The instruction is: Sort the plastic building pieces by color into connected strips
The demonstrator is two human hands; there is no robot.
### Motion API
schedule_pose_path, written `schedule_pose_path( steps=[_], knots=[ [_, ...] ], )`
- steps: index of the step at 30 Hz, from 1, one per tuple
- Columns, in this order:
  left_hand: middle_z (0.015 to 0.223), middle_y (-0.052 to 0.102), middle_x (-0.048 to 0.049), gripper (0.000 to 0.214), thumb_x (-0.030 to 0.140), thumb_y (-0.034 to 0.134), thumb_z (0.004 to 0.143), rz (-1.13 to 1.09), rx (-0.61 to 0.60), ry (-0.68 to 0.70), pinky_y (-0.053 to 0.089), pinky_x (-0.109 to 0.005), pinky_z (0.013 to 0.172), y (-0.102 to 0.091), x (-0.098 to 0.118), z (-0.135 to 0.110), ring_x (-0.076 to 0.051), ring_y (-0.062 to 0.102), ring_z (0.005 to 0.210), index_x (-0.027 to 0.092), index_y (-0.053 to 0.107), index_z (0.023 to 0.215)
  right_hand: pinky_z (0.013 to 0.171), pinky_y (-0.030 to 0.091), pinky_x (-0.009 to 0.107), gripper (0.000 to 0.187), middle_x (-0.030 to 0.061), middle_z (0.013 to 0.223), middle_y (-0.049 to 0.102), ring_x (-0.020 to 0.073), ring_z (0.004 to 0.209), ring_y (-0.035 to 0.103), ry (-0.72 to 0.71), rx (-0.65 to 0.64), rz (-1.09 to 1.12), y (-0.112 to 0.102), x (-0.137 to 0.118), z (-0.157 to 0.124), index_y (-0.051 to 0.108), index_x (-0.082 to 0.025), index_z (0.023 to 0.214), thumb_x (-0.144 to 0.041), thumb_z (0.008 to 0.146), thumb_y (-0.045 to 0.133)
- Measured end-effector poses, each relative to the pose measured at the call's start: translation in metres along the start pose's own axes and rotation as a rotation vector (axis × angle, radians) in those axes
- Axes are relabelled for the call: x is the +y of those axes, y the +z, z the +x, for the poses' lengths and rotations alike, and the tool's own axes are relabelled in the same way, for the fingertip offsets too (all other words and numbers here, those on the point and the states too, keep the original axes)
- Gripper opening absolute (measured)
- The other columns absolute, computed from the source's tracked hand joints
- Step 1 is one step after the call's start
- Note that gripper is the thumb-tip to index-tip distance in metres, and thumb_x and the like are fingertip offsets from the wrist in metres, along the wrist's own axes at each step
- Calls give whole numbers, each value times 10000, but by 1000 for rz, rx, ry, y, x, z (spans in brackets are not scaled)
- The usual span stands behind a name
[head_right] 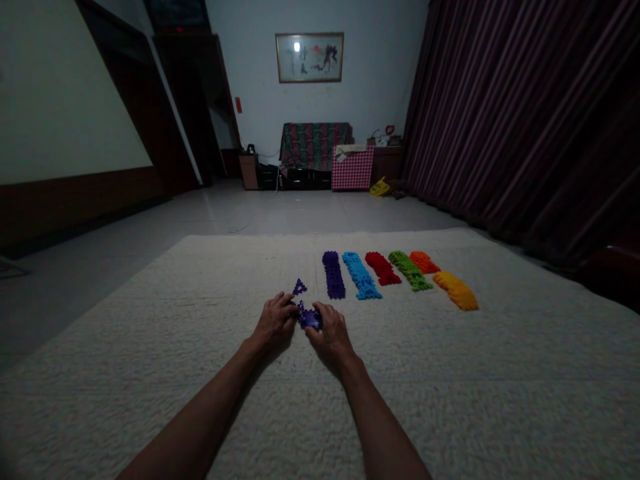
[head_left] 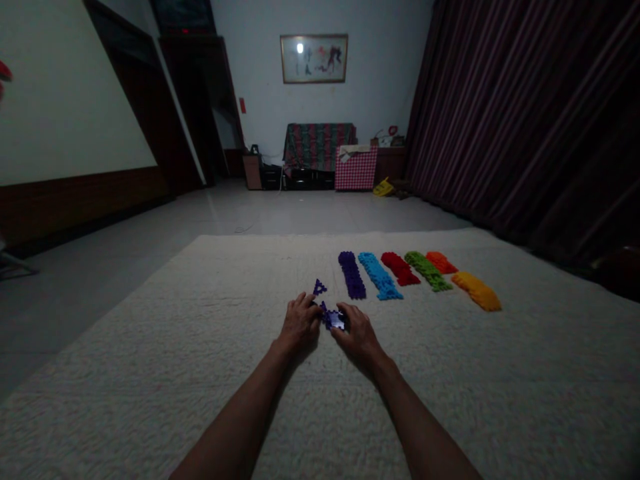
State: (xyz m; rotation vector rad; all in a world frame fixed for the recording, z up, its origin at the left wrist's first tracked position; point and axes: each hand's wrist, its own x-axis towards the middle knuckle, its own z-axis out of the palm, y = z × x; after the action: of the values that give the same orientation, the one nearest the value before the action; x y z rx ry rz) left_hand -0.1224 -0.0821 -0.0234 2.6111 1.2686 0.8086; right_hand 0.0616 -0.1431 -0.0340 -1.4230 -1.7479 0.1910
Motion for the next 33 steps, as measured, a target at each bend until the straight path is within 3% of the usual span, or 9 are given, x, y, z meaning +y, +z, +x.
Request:
schedule_pose_path(
  steps=[6,9,11,17,21,25,28,31,33],
  knots=[
    [1320,589,-102,299,108,513,791,-61,50,-5,371,-508,1056,6,-3,1,-304,430,1312,213,722,979,957,483,407,451,125,1156,632,246,1074,598,25,57,26,-7,5,6,584,-170,1194,-258,753,611],
    [1300,603,-94,300,102,512,782,-83,59,-6,379,-508,1052,7,-4,1,-302,448,1299,224,733,945,904,502,376,255,102,1020,672,225,970,629,45,75,45,-15,4,10,648,-188,1021,-344,848,544],
    [1296,607,-89,308,96,513,774,-96,65,-5,377,-514,1056,7,-4,1,-303,457,1291,234,740,931,829,524,345,275,88,917,690,208,871,650,101,75,88,-18,5,11,658,-189,951,-366,906,452],
    [1295,610,-90,313,104,519,767,-94,64,8,378,-508,1064,9,-7,1,-309,466,1290,240,750,928,716,551,347,436,91,907,714,209,770,668,276,166,78,-20,15,12,571,-148,1241,-328,885,395],
    [1289,616,-98,304,111,516,769,-105,64,-2,387,-512,1056,10,-7,1,-311,475,1285,235,752,915,693,550,326,419,50,826,715,192,717,658,246,94,55,-29,18,12,639,-190,1179,-284,860,383],
    [1287,621,-86,307,100,531,752,-124,82,-5,384,-500,1068,11,-7,1,-295,483,1278,245,753,909,812,540,335,382,53,932,716,200,840,662,177,55,-12,-36,25,12,700,-208,1051,-209,800,413],
    [1288,621,-86,303,105,534,753,-124,86,-4,385,-505,1066,11,-7,1,-301,485,1279,246,755,906,924,502,362,441,84,1037,671,217,983,631,127,116,-103,-38,34,12,671,-191,1122,-170,756,426],
    [1284,625,-95,305,103,525,757,-112,91,1,390,-494,1059,11,-7,1,-300,492,1275,236,753,908,918,499,361,476,89,1060,638,224,1010,616,148,111,-125,-42,41,11,646,-190,1151,-159,717,453],
    [1282,627,-93,306,100,522,757,-114,94,2,393,-488,1053,10,-6,0,-295,495,1270,237,752,906,889,504,362,398,100,1049,630,233,981,621,201,77,-132,-44,41,11,657,-180,1095,-201,731,496]
  ],
)
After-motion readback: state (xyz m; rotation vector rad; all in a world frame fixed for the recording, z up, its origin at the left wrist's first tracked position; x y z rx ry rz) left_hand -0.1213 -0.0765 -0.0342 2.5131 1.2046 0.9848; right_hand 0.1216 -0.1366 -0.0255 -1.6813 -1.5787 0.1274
